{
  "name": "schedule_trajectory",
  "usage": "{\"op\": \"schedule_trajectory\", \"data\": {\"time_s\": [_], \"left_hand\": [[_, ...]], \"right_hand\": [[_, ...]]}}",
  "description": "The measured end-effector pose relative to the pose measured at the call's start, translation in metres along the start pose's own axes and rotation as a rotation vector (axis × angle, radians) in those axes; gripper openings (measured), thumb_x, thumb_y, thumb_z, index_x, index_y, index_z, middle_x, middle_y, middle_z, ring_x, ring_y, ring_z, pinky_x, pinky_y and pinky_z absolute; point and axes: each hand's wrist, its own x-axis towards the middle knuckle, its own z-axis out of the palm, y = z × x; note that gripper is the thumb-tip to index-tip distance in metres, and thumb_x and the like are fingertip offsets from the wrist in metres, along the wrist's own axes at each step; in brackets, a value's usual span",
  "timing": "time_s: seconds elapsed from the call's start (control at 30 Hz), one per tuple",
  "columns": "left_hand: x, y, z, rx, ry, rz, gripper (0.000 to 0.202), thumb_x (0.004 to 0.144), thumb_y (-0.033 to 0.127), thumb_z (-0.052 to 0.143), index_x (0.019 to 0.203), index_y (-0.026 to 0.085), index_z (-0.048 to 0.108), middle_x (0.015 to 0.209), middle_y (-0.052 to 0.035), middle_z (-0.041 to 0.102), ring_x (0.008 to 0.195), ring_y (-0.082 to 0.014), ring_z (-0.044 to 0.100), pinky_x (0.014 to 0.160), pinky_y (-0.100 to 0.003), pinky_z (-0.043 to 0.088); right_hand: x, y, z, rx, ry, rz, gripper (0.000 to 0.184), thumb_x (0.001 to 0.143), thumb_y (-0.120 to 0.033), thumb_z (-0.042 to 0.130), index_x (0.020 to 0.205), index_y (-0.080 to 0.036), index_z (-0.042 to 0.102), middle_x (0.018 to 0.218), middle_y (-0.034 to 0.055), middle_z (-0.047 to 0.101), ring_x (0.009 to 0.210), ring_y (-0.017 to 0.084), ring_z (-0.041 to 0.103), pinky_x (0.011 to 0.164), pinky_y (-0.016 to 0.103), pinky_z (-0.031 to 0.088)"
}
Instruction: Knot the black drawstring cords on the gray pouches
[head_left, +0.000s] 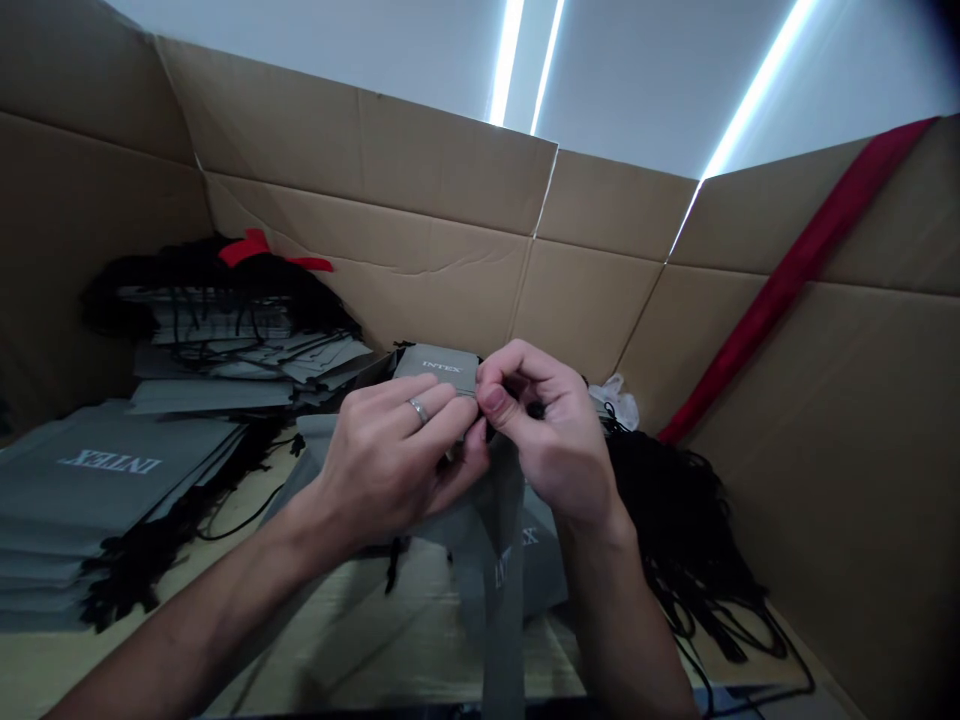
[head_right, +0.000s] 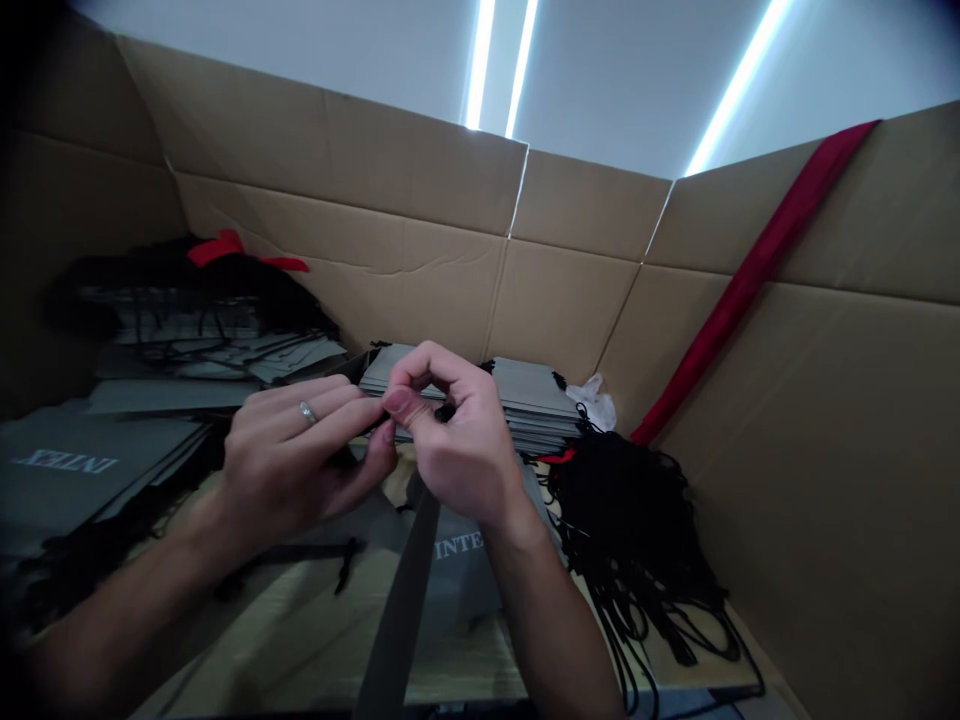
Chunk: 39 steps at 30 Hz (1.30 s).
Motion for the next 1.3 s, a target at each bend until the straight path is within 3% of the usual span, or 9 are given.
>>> {"op": "schedule_trajectory", "data": {"time_s": [0.1,0.3,0.53,0.63,0.77,0.87,1.07,1.2,1.3], "left_hand": [[-0.002,-0.001,0.006,0.031,0.072,0.053,0.016,0.094,0.007,0.072,0.087,0.018,0.064,0.069,0.0008,0.061,0.062,-0.0169,0.051,0.058,-0.034,0.044],[-0.005,-0.006,0.014,0.111,0.157,0.101,0.012,0.093,0.010,0.072,0.095,0.019,0.065,0.068,0.0024,0.060,0.062,-0.0156,0.051,0.058,-0.032,0.043],[-0.010,-0.010,0.020,0.146,0.199,0.130,0.007,0.095,0.017,0.070,0.095,0.021,0.063,0.067,0.0025,0.058,0.060,-0.0169,0.049,0.057,-0.034,0.041],[-0.006,-0.005,0.015,0.075,0.110,-0.031,0.010,0.100,0.014,0.066,0.091,0.019,0.063,0.071,0.0009,0.061,0.062,-0.0157,0.052,0.059,-0.032,0.041],[0.002,-0.001,0.001,-0.246,-0.098,-0.360,0.010,0.107,0.017,0.064,0.099,0.017,0.069,0.075,0.0046,0.066,0.061,-0.0095,0.055,0.061,-0.023,0.043],[0.005,-0.005,-0.008,-0.433,-0.204,-0.480,0.016,0.110,0.021,0.063,0.098,0.019,0.073,0.077,0.0066,0.066,0.066,-0.0080,0.057,0.065,-0.019,0.045],[0.007,-0.009,-0.016,-0.578,-0.283,-0.544,0.023,0.112,0.029,0.061,0.096,0.018,0.074,0.076,0.0045,0.063,0.067,-0.0103,0.054,0.066,-0.022,0.045],[0.009,-0.006,-0.017,-0.669,-0.301,-0.518,0.025,0.113,0.032,0.059,0.096,0.017,0.071,0.080,0.0020,0.065,0.072,-0.0126,0.058,0.068,-0.024,0.046],[0.010,-0.005,-0.018,-0.648,-0.317,-0.473,0.029,0.114,0.027,0.056,0.089,0.018,0.067,0.074,0.0042,0.057,0.065,-0.0104,0.049,0.062,-0.023,0.042]], "right_hand": [[0.001,0.006,0.005,0.156,0.006,0.057,0.022,0.095,-0.019,0.083,0.081,-0.019,0.065,0.079,-0.0040,0.060,0.074,0.011,0.051,0.071,0.025,0.041],[0.001,0.010,0.019,0.391,0.086,0.237,0.039,0.081,-0.039,0.098,0.075,-0.020,0.064,0.073,-0.0037,0.057,0.065,0.011,0.045,0.059,0.025,0.035],[0.001,0.016,0.029,0.370,0.207,0.221,0.045,0.081,-0.048,0.096,0.072,-0.022,0.061,0.071,-0.0029,0.054,0.065,0.012,0.048,0.057,0.026,0.038],[0.001,0.018,0.023,0.266,0.195,0.161,0.038,0.090,-0.046,0.092,0.080,-0.021,0.064,0.077,-0.0027,0.057,0.068,0.012,0.048,0.060,0.025,0.039],[0.004,0.014,0.006,0.162,0.192,0.102,0.042,0.096,-0.054,0.088,0.087,-0.020,0.066,0.080,-0.0026,0.057,0.068,0.011,0.048,0.063,0.026,0.040],[0.005,0.007,-0.009,0.115,0.134,0.110,0.044,0.096,-0.058,0.089,0.090,-0.020,0.067,0.082,-0.0018,0.060,0.069,0.011,0.050,0.064,0.026,0.041],[0.001,-0.006,-0.027,-0.014,-0.126,0.009,0.034,0.098,-0.048,0.089,0.121,-0.025,0.079,0.104,0.0017,0.071,0.090,0.015,0.066,0.071,0.024,0.048],[0.000,-0.006,-0.023,0.022,-0.173,0.035,0.018,0.095,-0.035,0.094,0.100,-0.023,0.082,0.096,0.0006,0.075,0.085,0.014,0.068,0.070,0.023,0.049],[0.003,-0.005,-0.020,0.092,-0.165,0.074,0.018,0.094,-0.032,0.094,0.092,-0.021,0.081,0.086,0.0000,0.074,0.074,0.012,0.065,0.063,0.023,0.047]]}}
